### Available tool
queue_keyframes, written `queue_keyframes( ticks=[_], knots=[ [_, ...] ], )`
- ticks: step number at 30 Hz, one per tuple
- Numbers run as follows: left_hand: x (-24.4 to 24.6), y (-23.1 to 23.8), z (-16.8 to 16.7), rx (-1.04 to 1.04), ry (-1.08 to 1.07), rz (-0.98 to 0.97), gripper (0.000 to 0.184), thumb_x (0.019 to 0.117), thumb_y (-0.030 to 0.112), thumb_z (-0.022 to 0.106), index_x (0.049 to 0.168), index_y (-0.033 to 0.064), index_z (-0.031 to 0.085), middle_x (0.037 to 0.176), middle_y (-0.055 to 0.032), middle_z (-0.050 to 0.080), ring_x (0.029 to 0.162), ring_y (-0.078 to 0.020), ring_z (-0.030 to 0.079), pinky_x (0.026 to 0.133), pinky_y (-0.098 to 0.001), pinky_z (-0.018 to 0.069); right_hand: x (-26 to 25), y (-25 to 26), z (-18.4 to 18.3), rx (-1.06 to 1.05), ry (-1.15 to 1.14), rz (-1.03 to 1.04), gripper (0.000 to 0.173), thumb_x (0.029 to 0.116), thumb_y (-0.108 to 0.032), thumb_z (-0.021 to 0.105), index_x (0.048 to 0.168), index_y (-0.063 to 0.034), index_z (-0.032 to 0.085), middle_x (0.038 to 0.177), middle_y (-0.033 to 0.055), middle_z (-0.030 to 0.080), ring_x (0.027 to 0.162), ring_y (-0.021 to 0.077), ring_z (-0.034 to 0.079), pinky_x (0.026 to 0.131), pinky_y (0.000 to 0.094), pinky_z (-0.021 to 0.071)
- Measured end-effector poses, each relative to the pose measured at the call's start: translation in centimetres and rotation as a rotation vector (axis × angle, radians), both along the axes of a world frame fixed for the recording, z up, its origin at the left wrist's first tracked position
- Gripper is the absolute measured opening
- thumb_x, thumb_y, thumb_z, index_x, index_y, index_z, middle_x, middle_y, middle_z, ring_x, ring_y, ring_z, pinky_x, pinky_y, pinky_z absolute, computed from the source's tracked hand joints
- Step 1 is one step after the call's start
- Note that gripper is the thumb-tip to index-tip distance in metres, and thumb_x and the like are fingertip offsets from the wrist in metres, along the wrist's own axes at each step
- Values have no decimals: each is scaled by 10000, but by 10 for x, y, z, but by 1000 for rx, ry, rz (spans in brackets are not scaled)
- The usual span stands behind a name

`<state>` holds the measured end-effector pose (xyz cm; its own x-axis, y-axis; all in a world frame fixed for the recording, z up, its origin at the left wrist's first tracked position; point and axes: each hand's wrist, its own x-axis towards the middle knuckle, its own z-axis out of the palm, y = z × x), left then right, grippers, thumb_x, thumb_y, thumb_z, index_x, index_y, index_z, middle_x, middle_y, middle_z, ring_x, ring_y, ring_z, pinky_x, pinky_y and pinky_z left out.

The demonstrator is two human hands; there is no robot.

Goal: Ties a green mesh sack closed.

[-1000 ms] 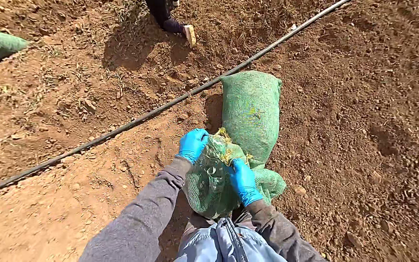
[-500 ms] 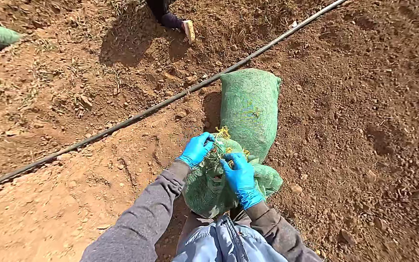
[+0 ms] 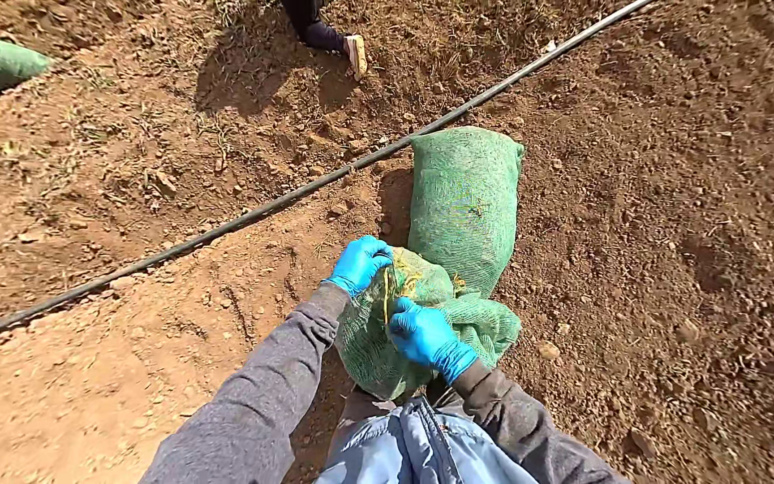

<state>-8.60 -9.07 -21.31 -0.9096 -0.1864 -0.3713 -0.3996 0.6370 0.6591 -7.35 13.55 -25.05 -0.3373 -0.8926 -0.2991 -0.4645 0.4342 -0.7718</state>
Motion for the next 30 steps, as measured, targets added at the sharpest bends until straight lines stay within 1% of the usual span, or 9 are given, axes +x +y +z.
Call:
queue_keyframes(
  ticks=[5,11,14,15,16,18,21,26,30],
  knots=[
    [0,5,-8,24,14,107,57,936,150,746,971,123,781,1047,-59,714,1023,-189,676,958,-449,548,26,9,32,86,-76,417,377,979,-431,627,1170,-116,704,1190,157,675,998,377,688,775,640,533],
    [10,20,-20,140,-2,115,21,909,142,778,927,144,788,1020,-20,718,999,-141,673,943,-403,556,5,49,52,298,-19,515,395,960,-467,612,1001,-85,702,948,179,711,907,419,687,703,667,498],
    [6,19,-14,234,-25,142,39,926,121,763,963,124,778,1059,-26,737,1020,-138,689,967,-400,557,-9,63,59,373,-197,298,670,1031,-592,484,1540,-158,455,1072,233,700,1011,432,680,883,650,503],
    [6,14,-12,251,-42,135,42,927,125,766,968,122,775,1031,-17,751,997,-129,699,954,-397,561,-10,70,62,251,-253,218,626,1048,-563,474,1567,-214,448,1077,188,717,999,361,694,912,587,518],
    [7,10,-11,275,-61,121,47,921,121,773,968,117,775,1002,-14,758,971,-124,705,939,-390,567,-10,77,66,83,-314,155,515,1063,-507,488,1482,-218,566,1097,128,735,1010,269,703,939,499,534],
    [10,6,-10,319,-96,86,53,900,129,796,948,110,783,957,-11,764,932,-122,710,911,-383,575,-10,86,71,-187,-397,104,398,1053,-446,556,1081,-102,752,1007,93,693,964,192,658,873,397,532],
    [14,7,-10,357,-130,108,57,887,149,812,934,118,799,940,-6,772,915,-123,715,896,-393,576,-22,91,77,-146,-341,176,558,982,-568,618,746,-65,662,919,105,617,854,214,602,734,426,497],
    [11,2,-6,416,-31,272,55,903,91,789,941,60,764,945,-42,764,898,-135,712,873,-364,580,-29,91,51,344,-248,-81,580,1058,-589,385,1062,-97,692,910,127,690,898,292,682,827,542,521],
    [8,-1,-3,314,-80,221,54,898,155,804,916,108,784,914,-10,766,881,-125,716,873,-394,584,-8,94,97,-53,-318,83,463,1097,-428,444,981,-78,725,910,100,686,892,237,671,798,461,534]
  ],
)
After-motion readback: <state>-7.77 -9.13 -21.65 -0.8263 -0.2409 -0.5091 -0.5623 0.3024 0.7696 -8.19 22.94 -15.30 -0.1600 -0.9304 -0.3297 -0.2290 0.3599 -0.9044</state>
